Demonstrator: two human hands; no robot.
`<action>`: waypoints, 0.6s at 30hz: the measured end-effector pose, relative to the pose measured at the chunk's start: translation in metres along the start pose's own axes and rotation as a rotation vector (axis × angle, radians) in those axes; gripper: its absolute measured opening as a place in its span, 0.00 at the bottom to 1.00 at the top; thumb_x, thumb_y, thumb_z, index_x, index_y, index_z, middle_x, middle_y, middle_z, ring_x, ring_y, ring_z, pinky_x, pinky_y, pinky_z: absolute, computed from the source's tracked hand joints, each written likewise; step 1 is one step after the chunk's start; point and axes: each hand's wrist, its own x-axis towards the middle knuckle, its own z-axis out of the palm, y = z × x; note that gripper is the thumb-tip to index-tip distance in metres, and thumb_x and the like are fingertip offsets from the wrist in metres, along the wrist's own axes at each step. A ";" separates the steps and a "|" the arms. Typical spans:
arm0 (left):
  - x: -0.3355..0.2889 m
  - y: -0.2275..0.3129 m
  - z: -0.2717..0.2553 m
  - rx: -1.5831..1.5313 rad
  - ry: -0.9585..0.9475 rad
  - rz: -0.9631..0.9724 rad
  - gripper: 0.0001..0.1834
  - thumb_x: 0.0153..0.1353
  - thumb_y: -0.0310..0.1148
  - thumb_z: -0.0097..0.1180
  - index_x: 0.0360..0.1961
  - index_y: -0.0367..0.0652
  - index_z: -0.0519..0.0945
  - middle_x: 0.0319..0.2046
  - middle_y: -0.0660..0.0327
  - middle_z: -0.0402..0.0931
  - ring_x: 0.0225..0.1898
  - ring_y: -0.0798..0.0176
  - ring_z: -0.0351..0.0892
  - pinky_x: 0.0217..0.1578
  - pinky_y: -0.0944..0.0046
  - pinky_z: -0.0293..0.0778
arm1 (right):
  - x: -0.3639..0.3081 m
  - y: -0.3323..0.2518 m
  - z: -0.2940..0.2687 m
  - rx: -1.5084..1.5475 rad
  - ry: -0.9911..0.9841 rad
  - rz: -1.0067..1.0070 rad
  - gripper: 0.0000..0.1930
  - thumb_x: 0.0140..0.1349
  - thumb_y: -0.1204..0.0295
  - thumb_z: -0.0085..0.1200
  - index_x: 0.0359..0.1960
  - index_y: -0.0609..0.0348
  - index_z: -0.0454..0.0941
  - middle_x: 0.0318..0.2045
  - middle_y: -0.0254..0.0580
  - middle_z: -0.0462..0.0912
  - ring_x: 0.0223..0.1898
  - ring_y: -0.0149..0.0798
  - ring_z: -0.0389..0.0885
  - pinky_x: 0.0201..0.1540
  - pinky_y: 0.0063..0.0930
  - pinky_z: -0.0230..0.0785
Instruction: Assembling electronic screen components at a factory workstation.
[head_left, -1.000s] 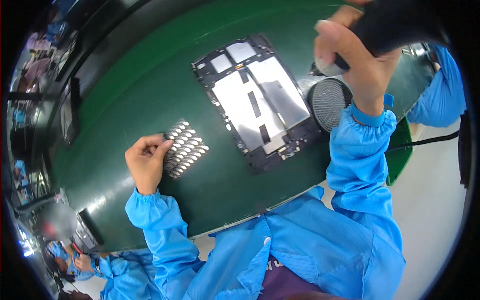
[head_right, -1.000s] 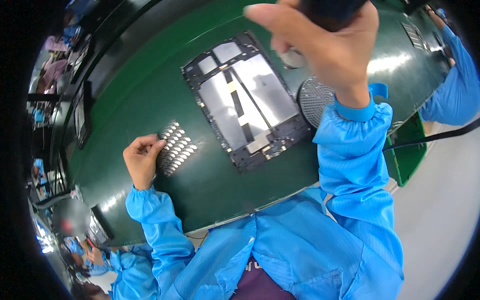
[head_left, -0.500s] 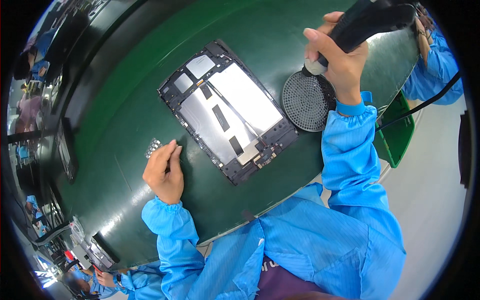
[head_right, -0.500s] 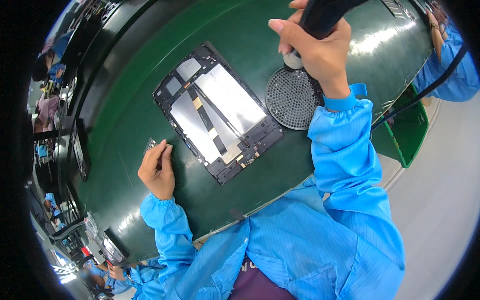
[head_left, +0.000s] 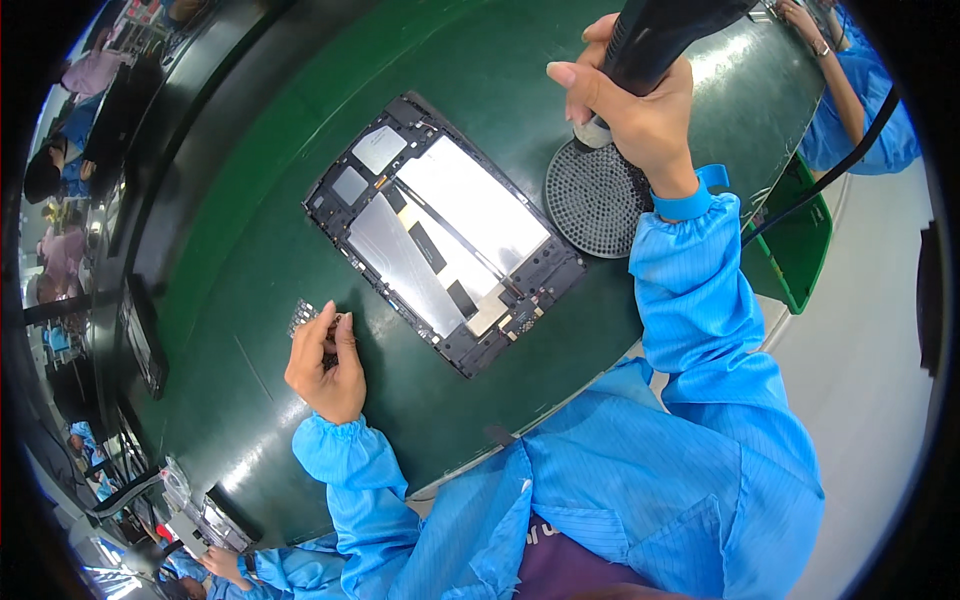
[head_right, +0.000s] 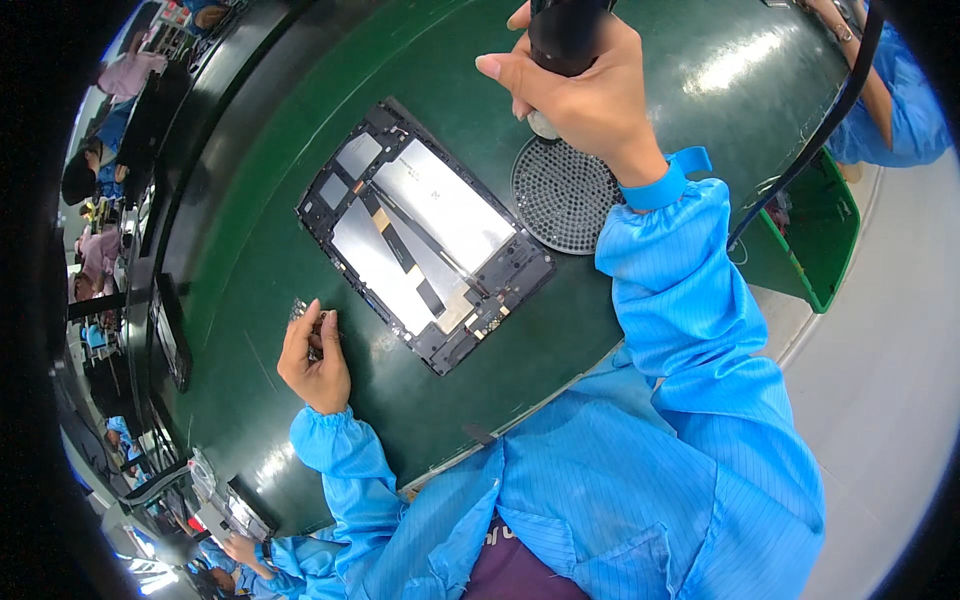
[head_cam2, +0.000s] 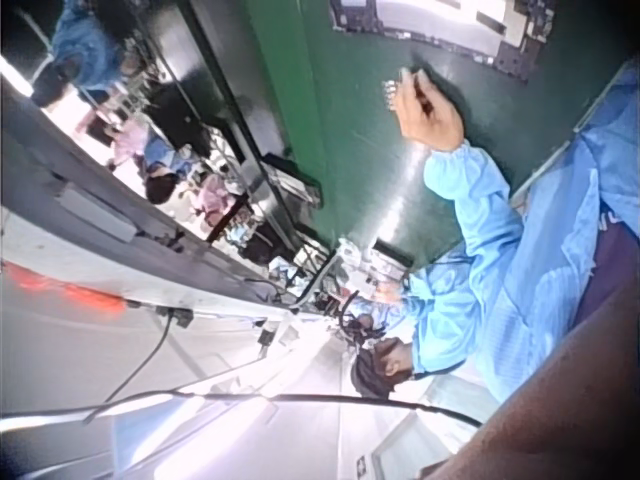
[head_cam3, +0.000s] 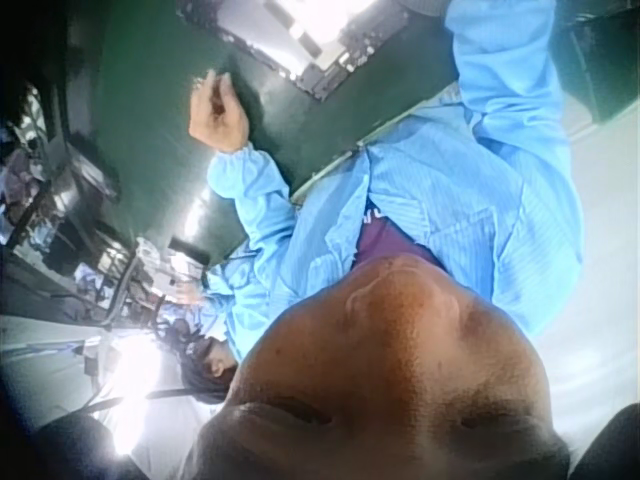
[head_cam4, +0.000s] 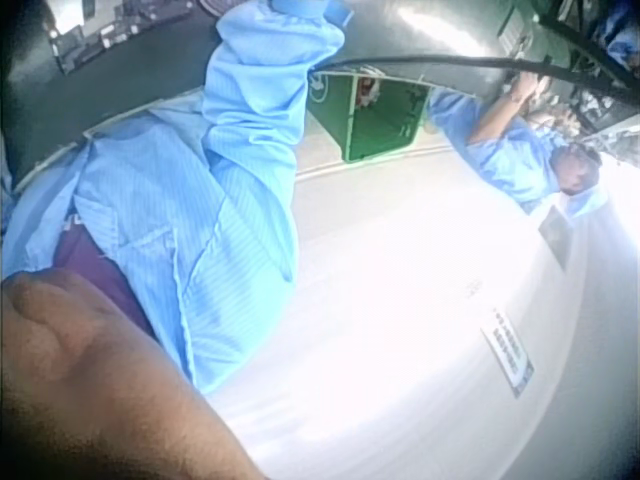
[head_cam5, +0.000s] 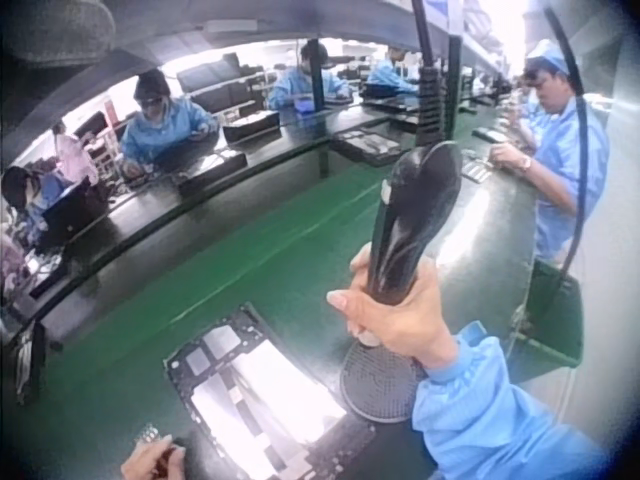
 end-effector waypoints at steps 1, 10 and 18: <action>-0.001 -0.001 -0.001 0.011 -0.003 0.009 0.11 0.50 0.18 0.60 0.36 0.37 0.81 0.26 0.58 0.77 0.23 0.69 0.72 0.23 0.72 0.68 | 0.000 -0.001 0.002 -0.010 0.011 0.025 0.16 0.50 0.82 0.61 0.39 0.65 0.69 0.19 0.38 0.77 0.16 0.30 0.75 0.21 0.21 0.67; 0.012 -0.007 0.004 -0.075 -0.097 0.286 0.10 0.44 0.19 0.62 0.31 0.37 0.81 0.26 0.57 0.77 0.25 0.56 0.74 0.25 0.62 0.70 | 0.008 -0.045 0.035 0.249 0.029 -0.064 0.21 0.51 0.80 0.59 0.47 0.70 0.67 0.18 0.38 0.75 0.18 0.34 0.75 0.22 0.25 0.67; -0.001 -0.010 -0.007 -0.228 0.011 -0.025 0.08 0.51 0.16 0.55 0.33 0.36 0.79 0.26 0.57 0.79 0.24 0.65 0.76 0.25 0.71 0.71 | 0.015 -0.070 0.175 0.269 -0.412 0.034 0.20 0.51 0.82 0.59 0.45 0.67 0.66 0.18 0.39 0.75 0.16 0.30 0.74 0.21 0.22 0.67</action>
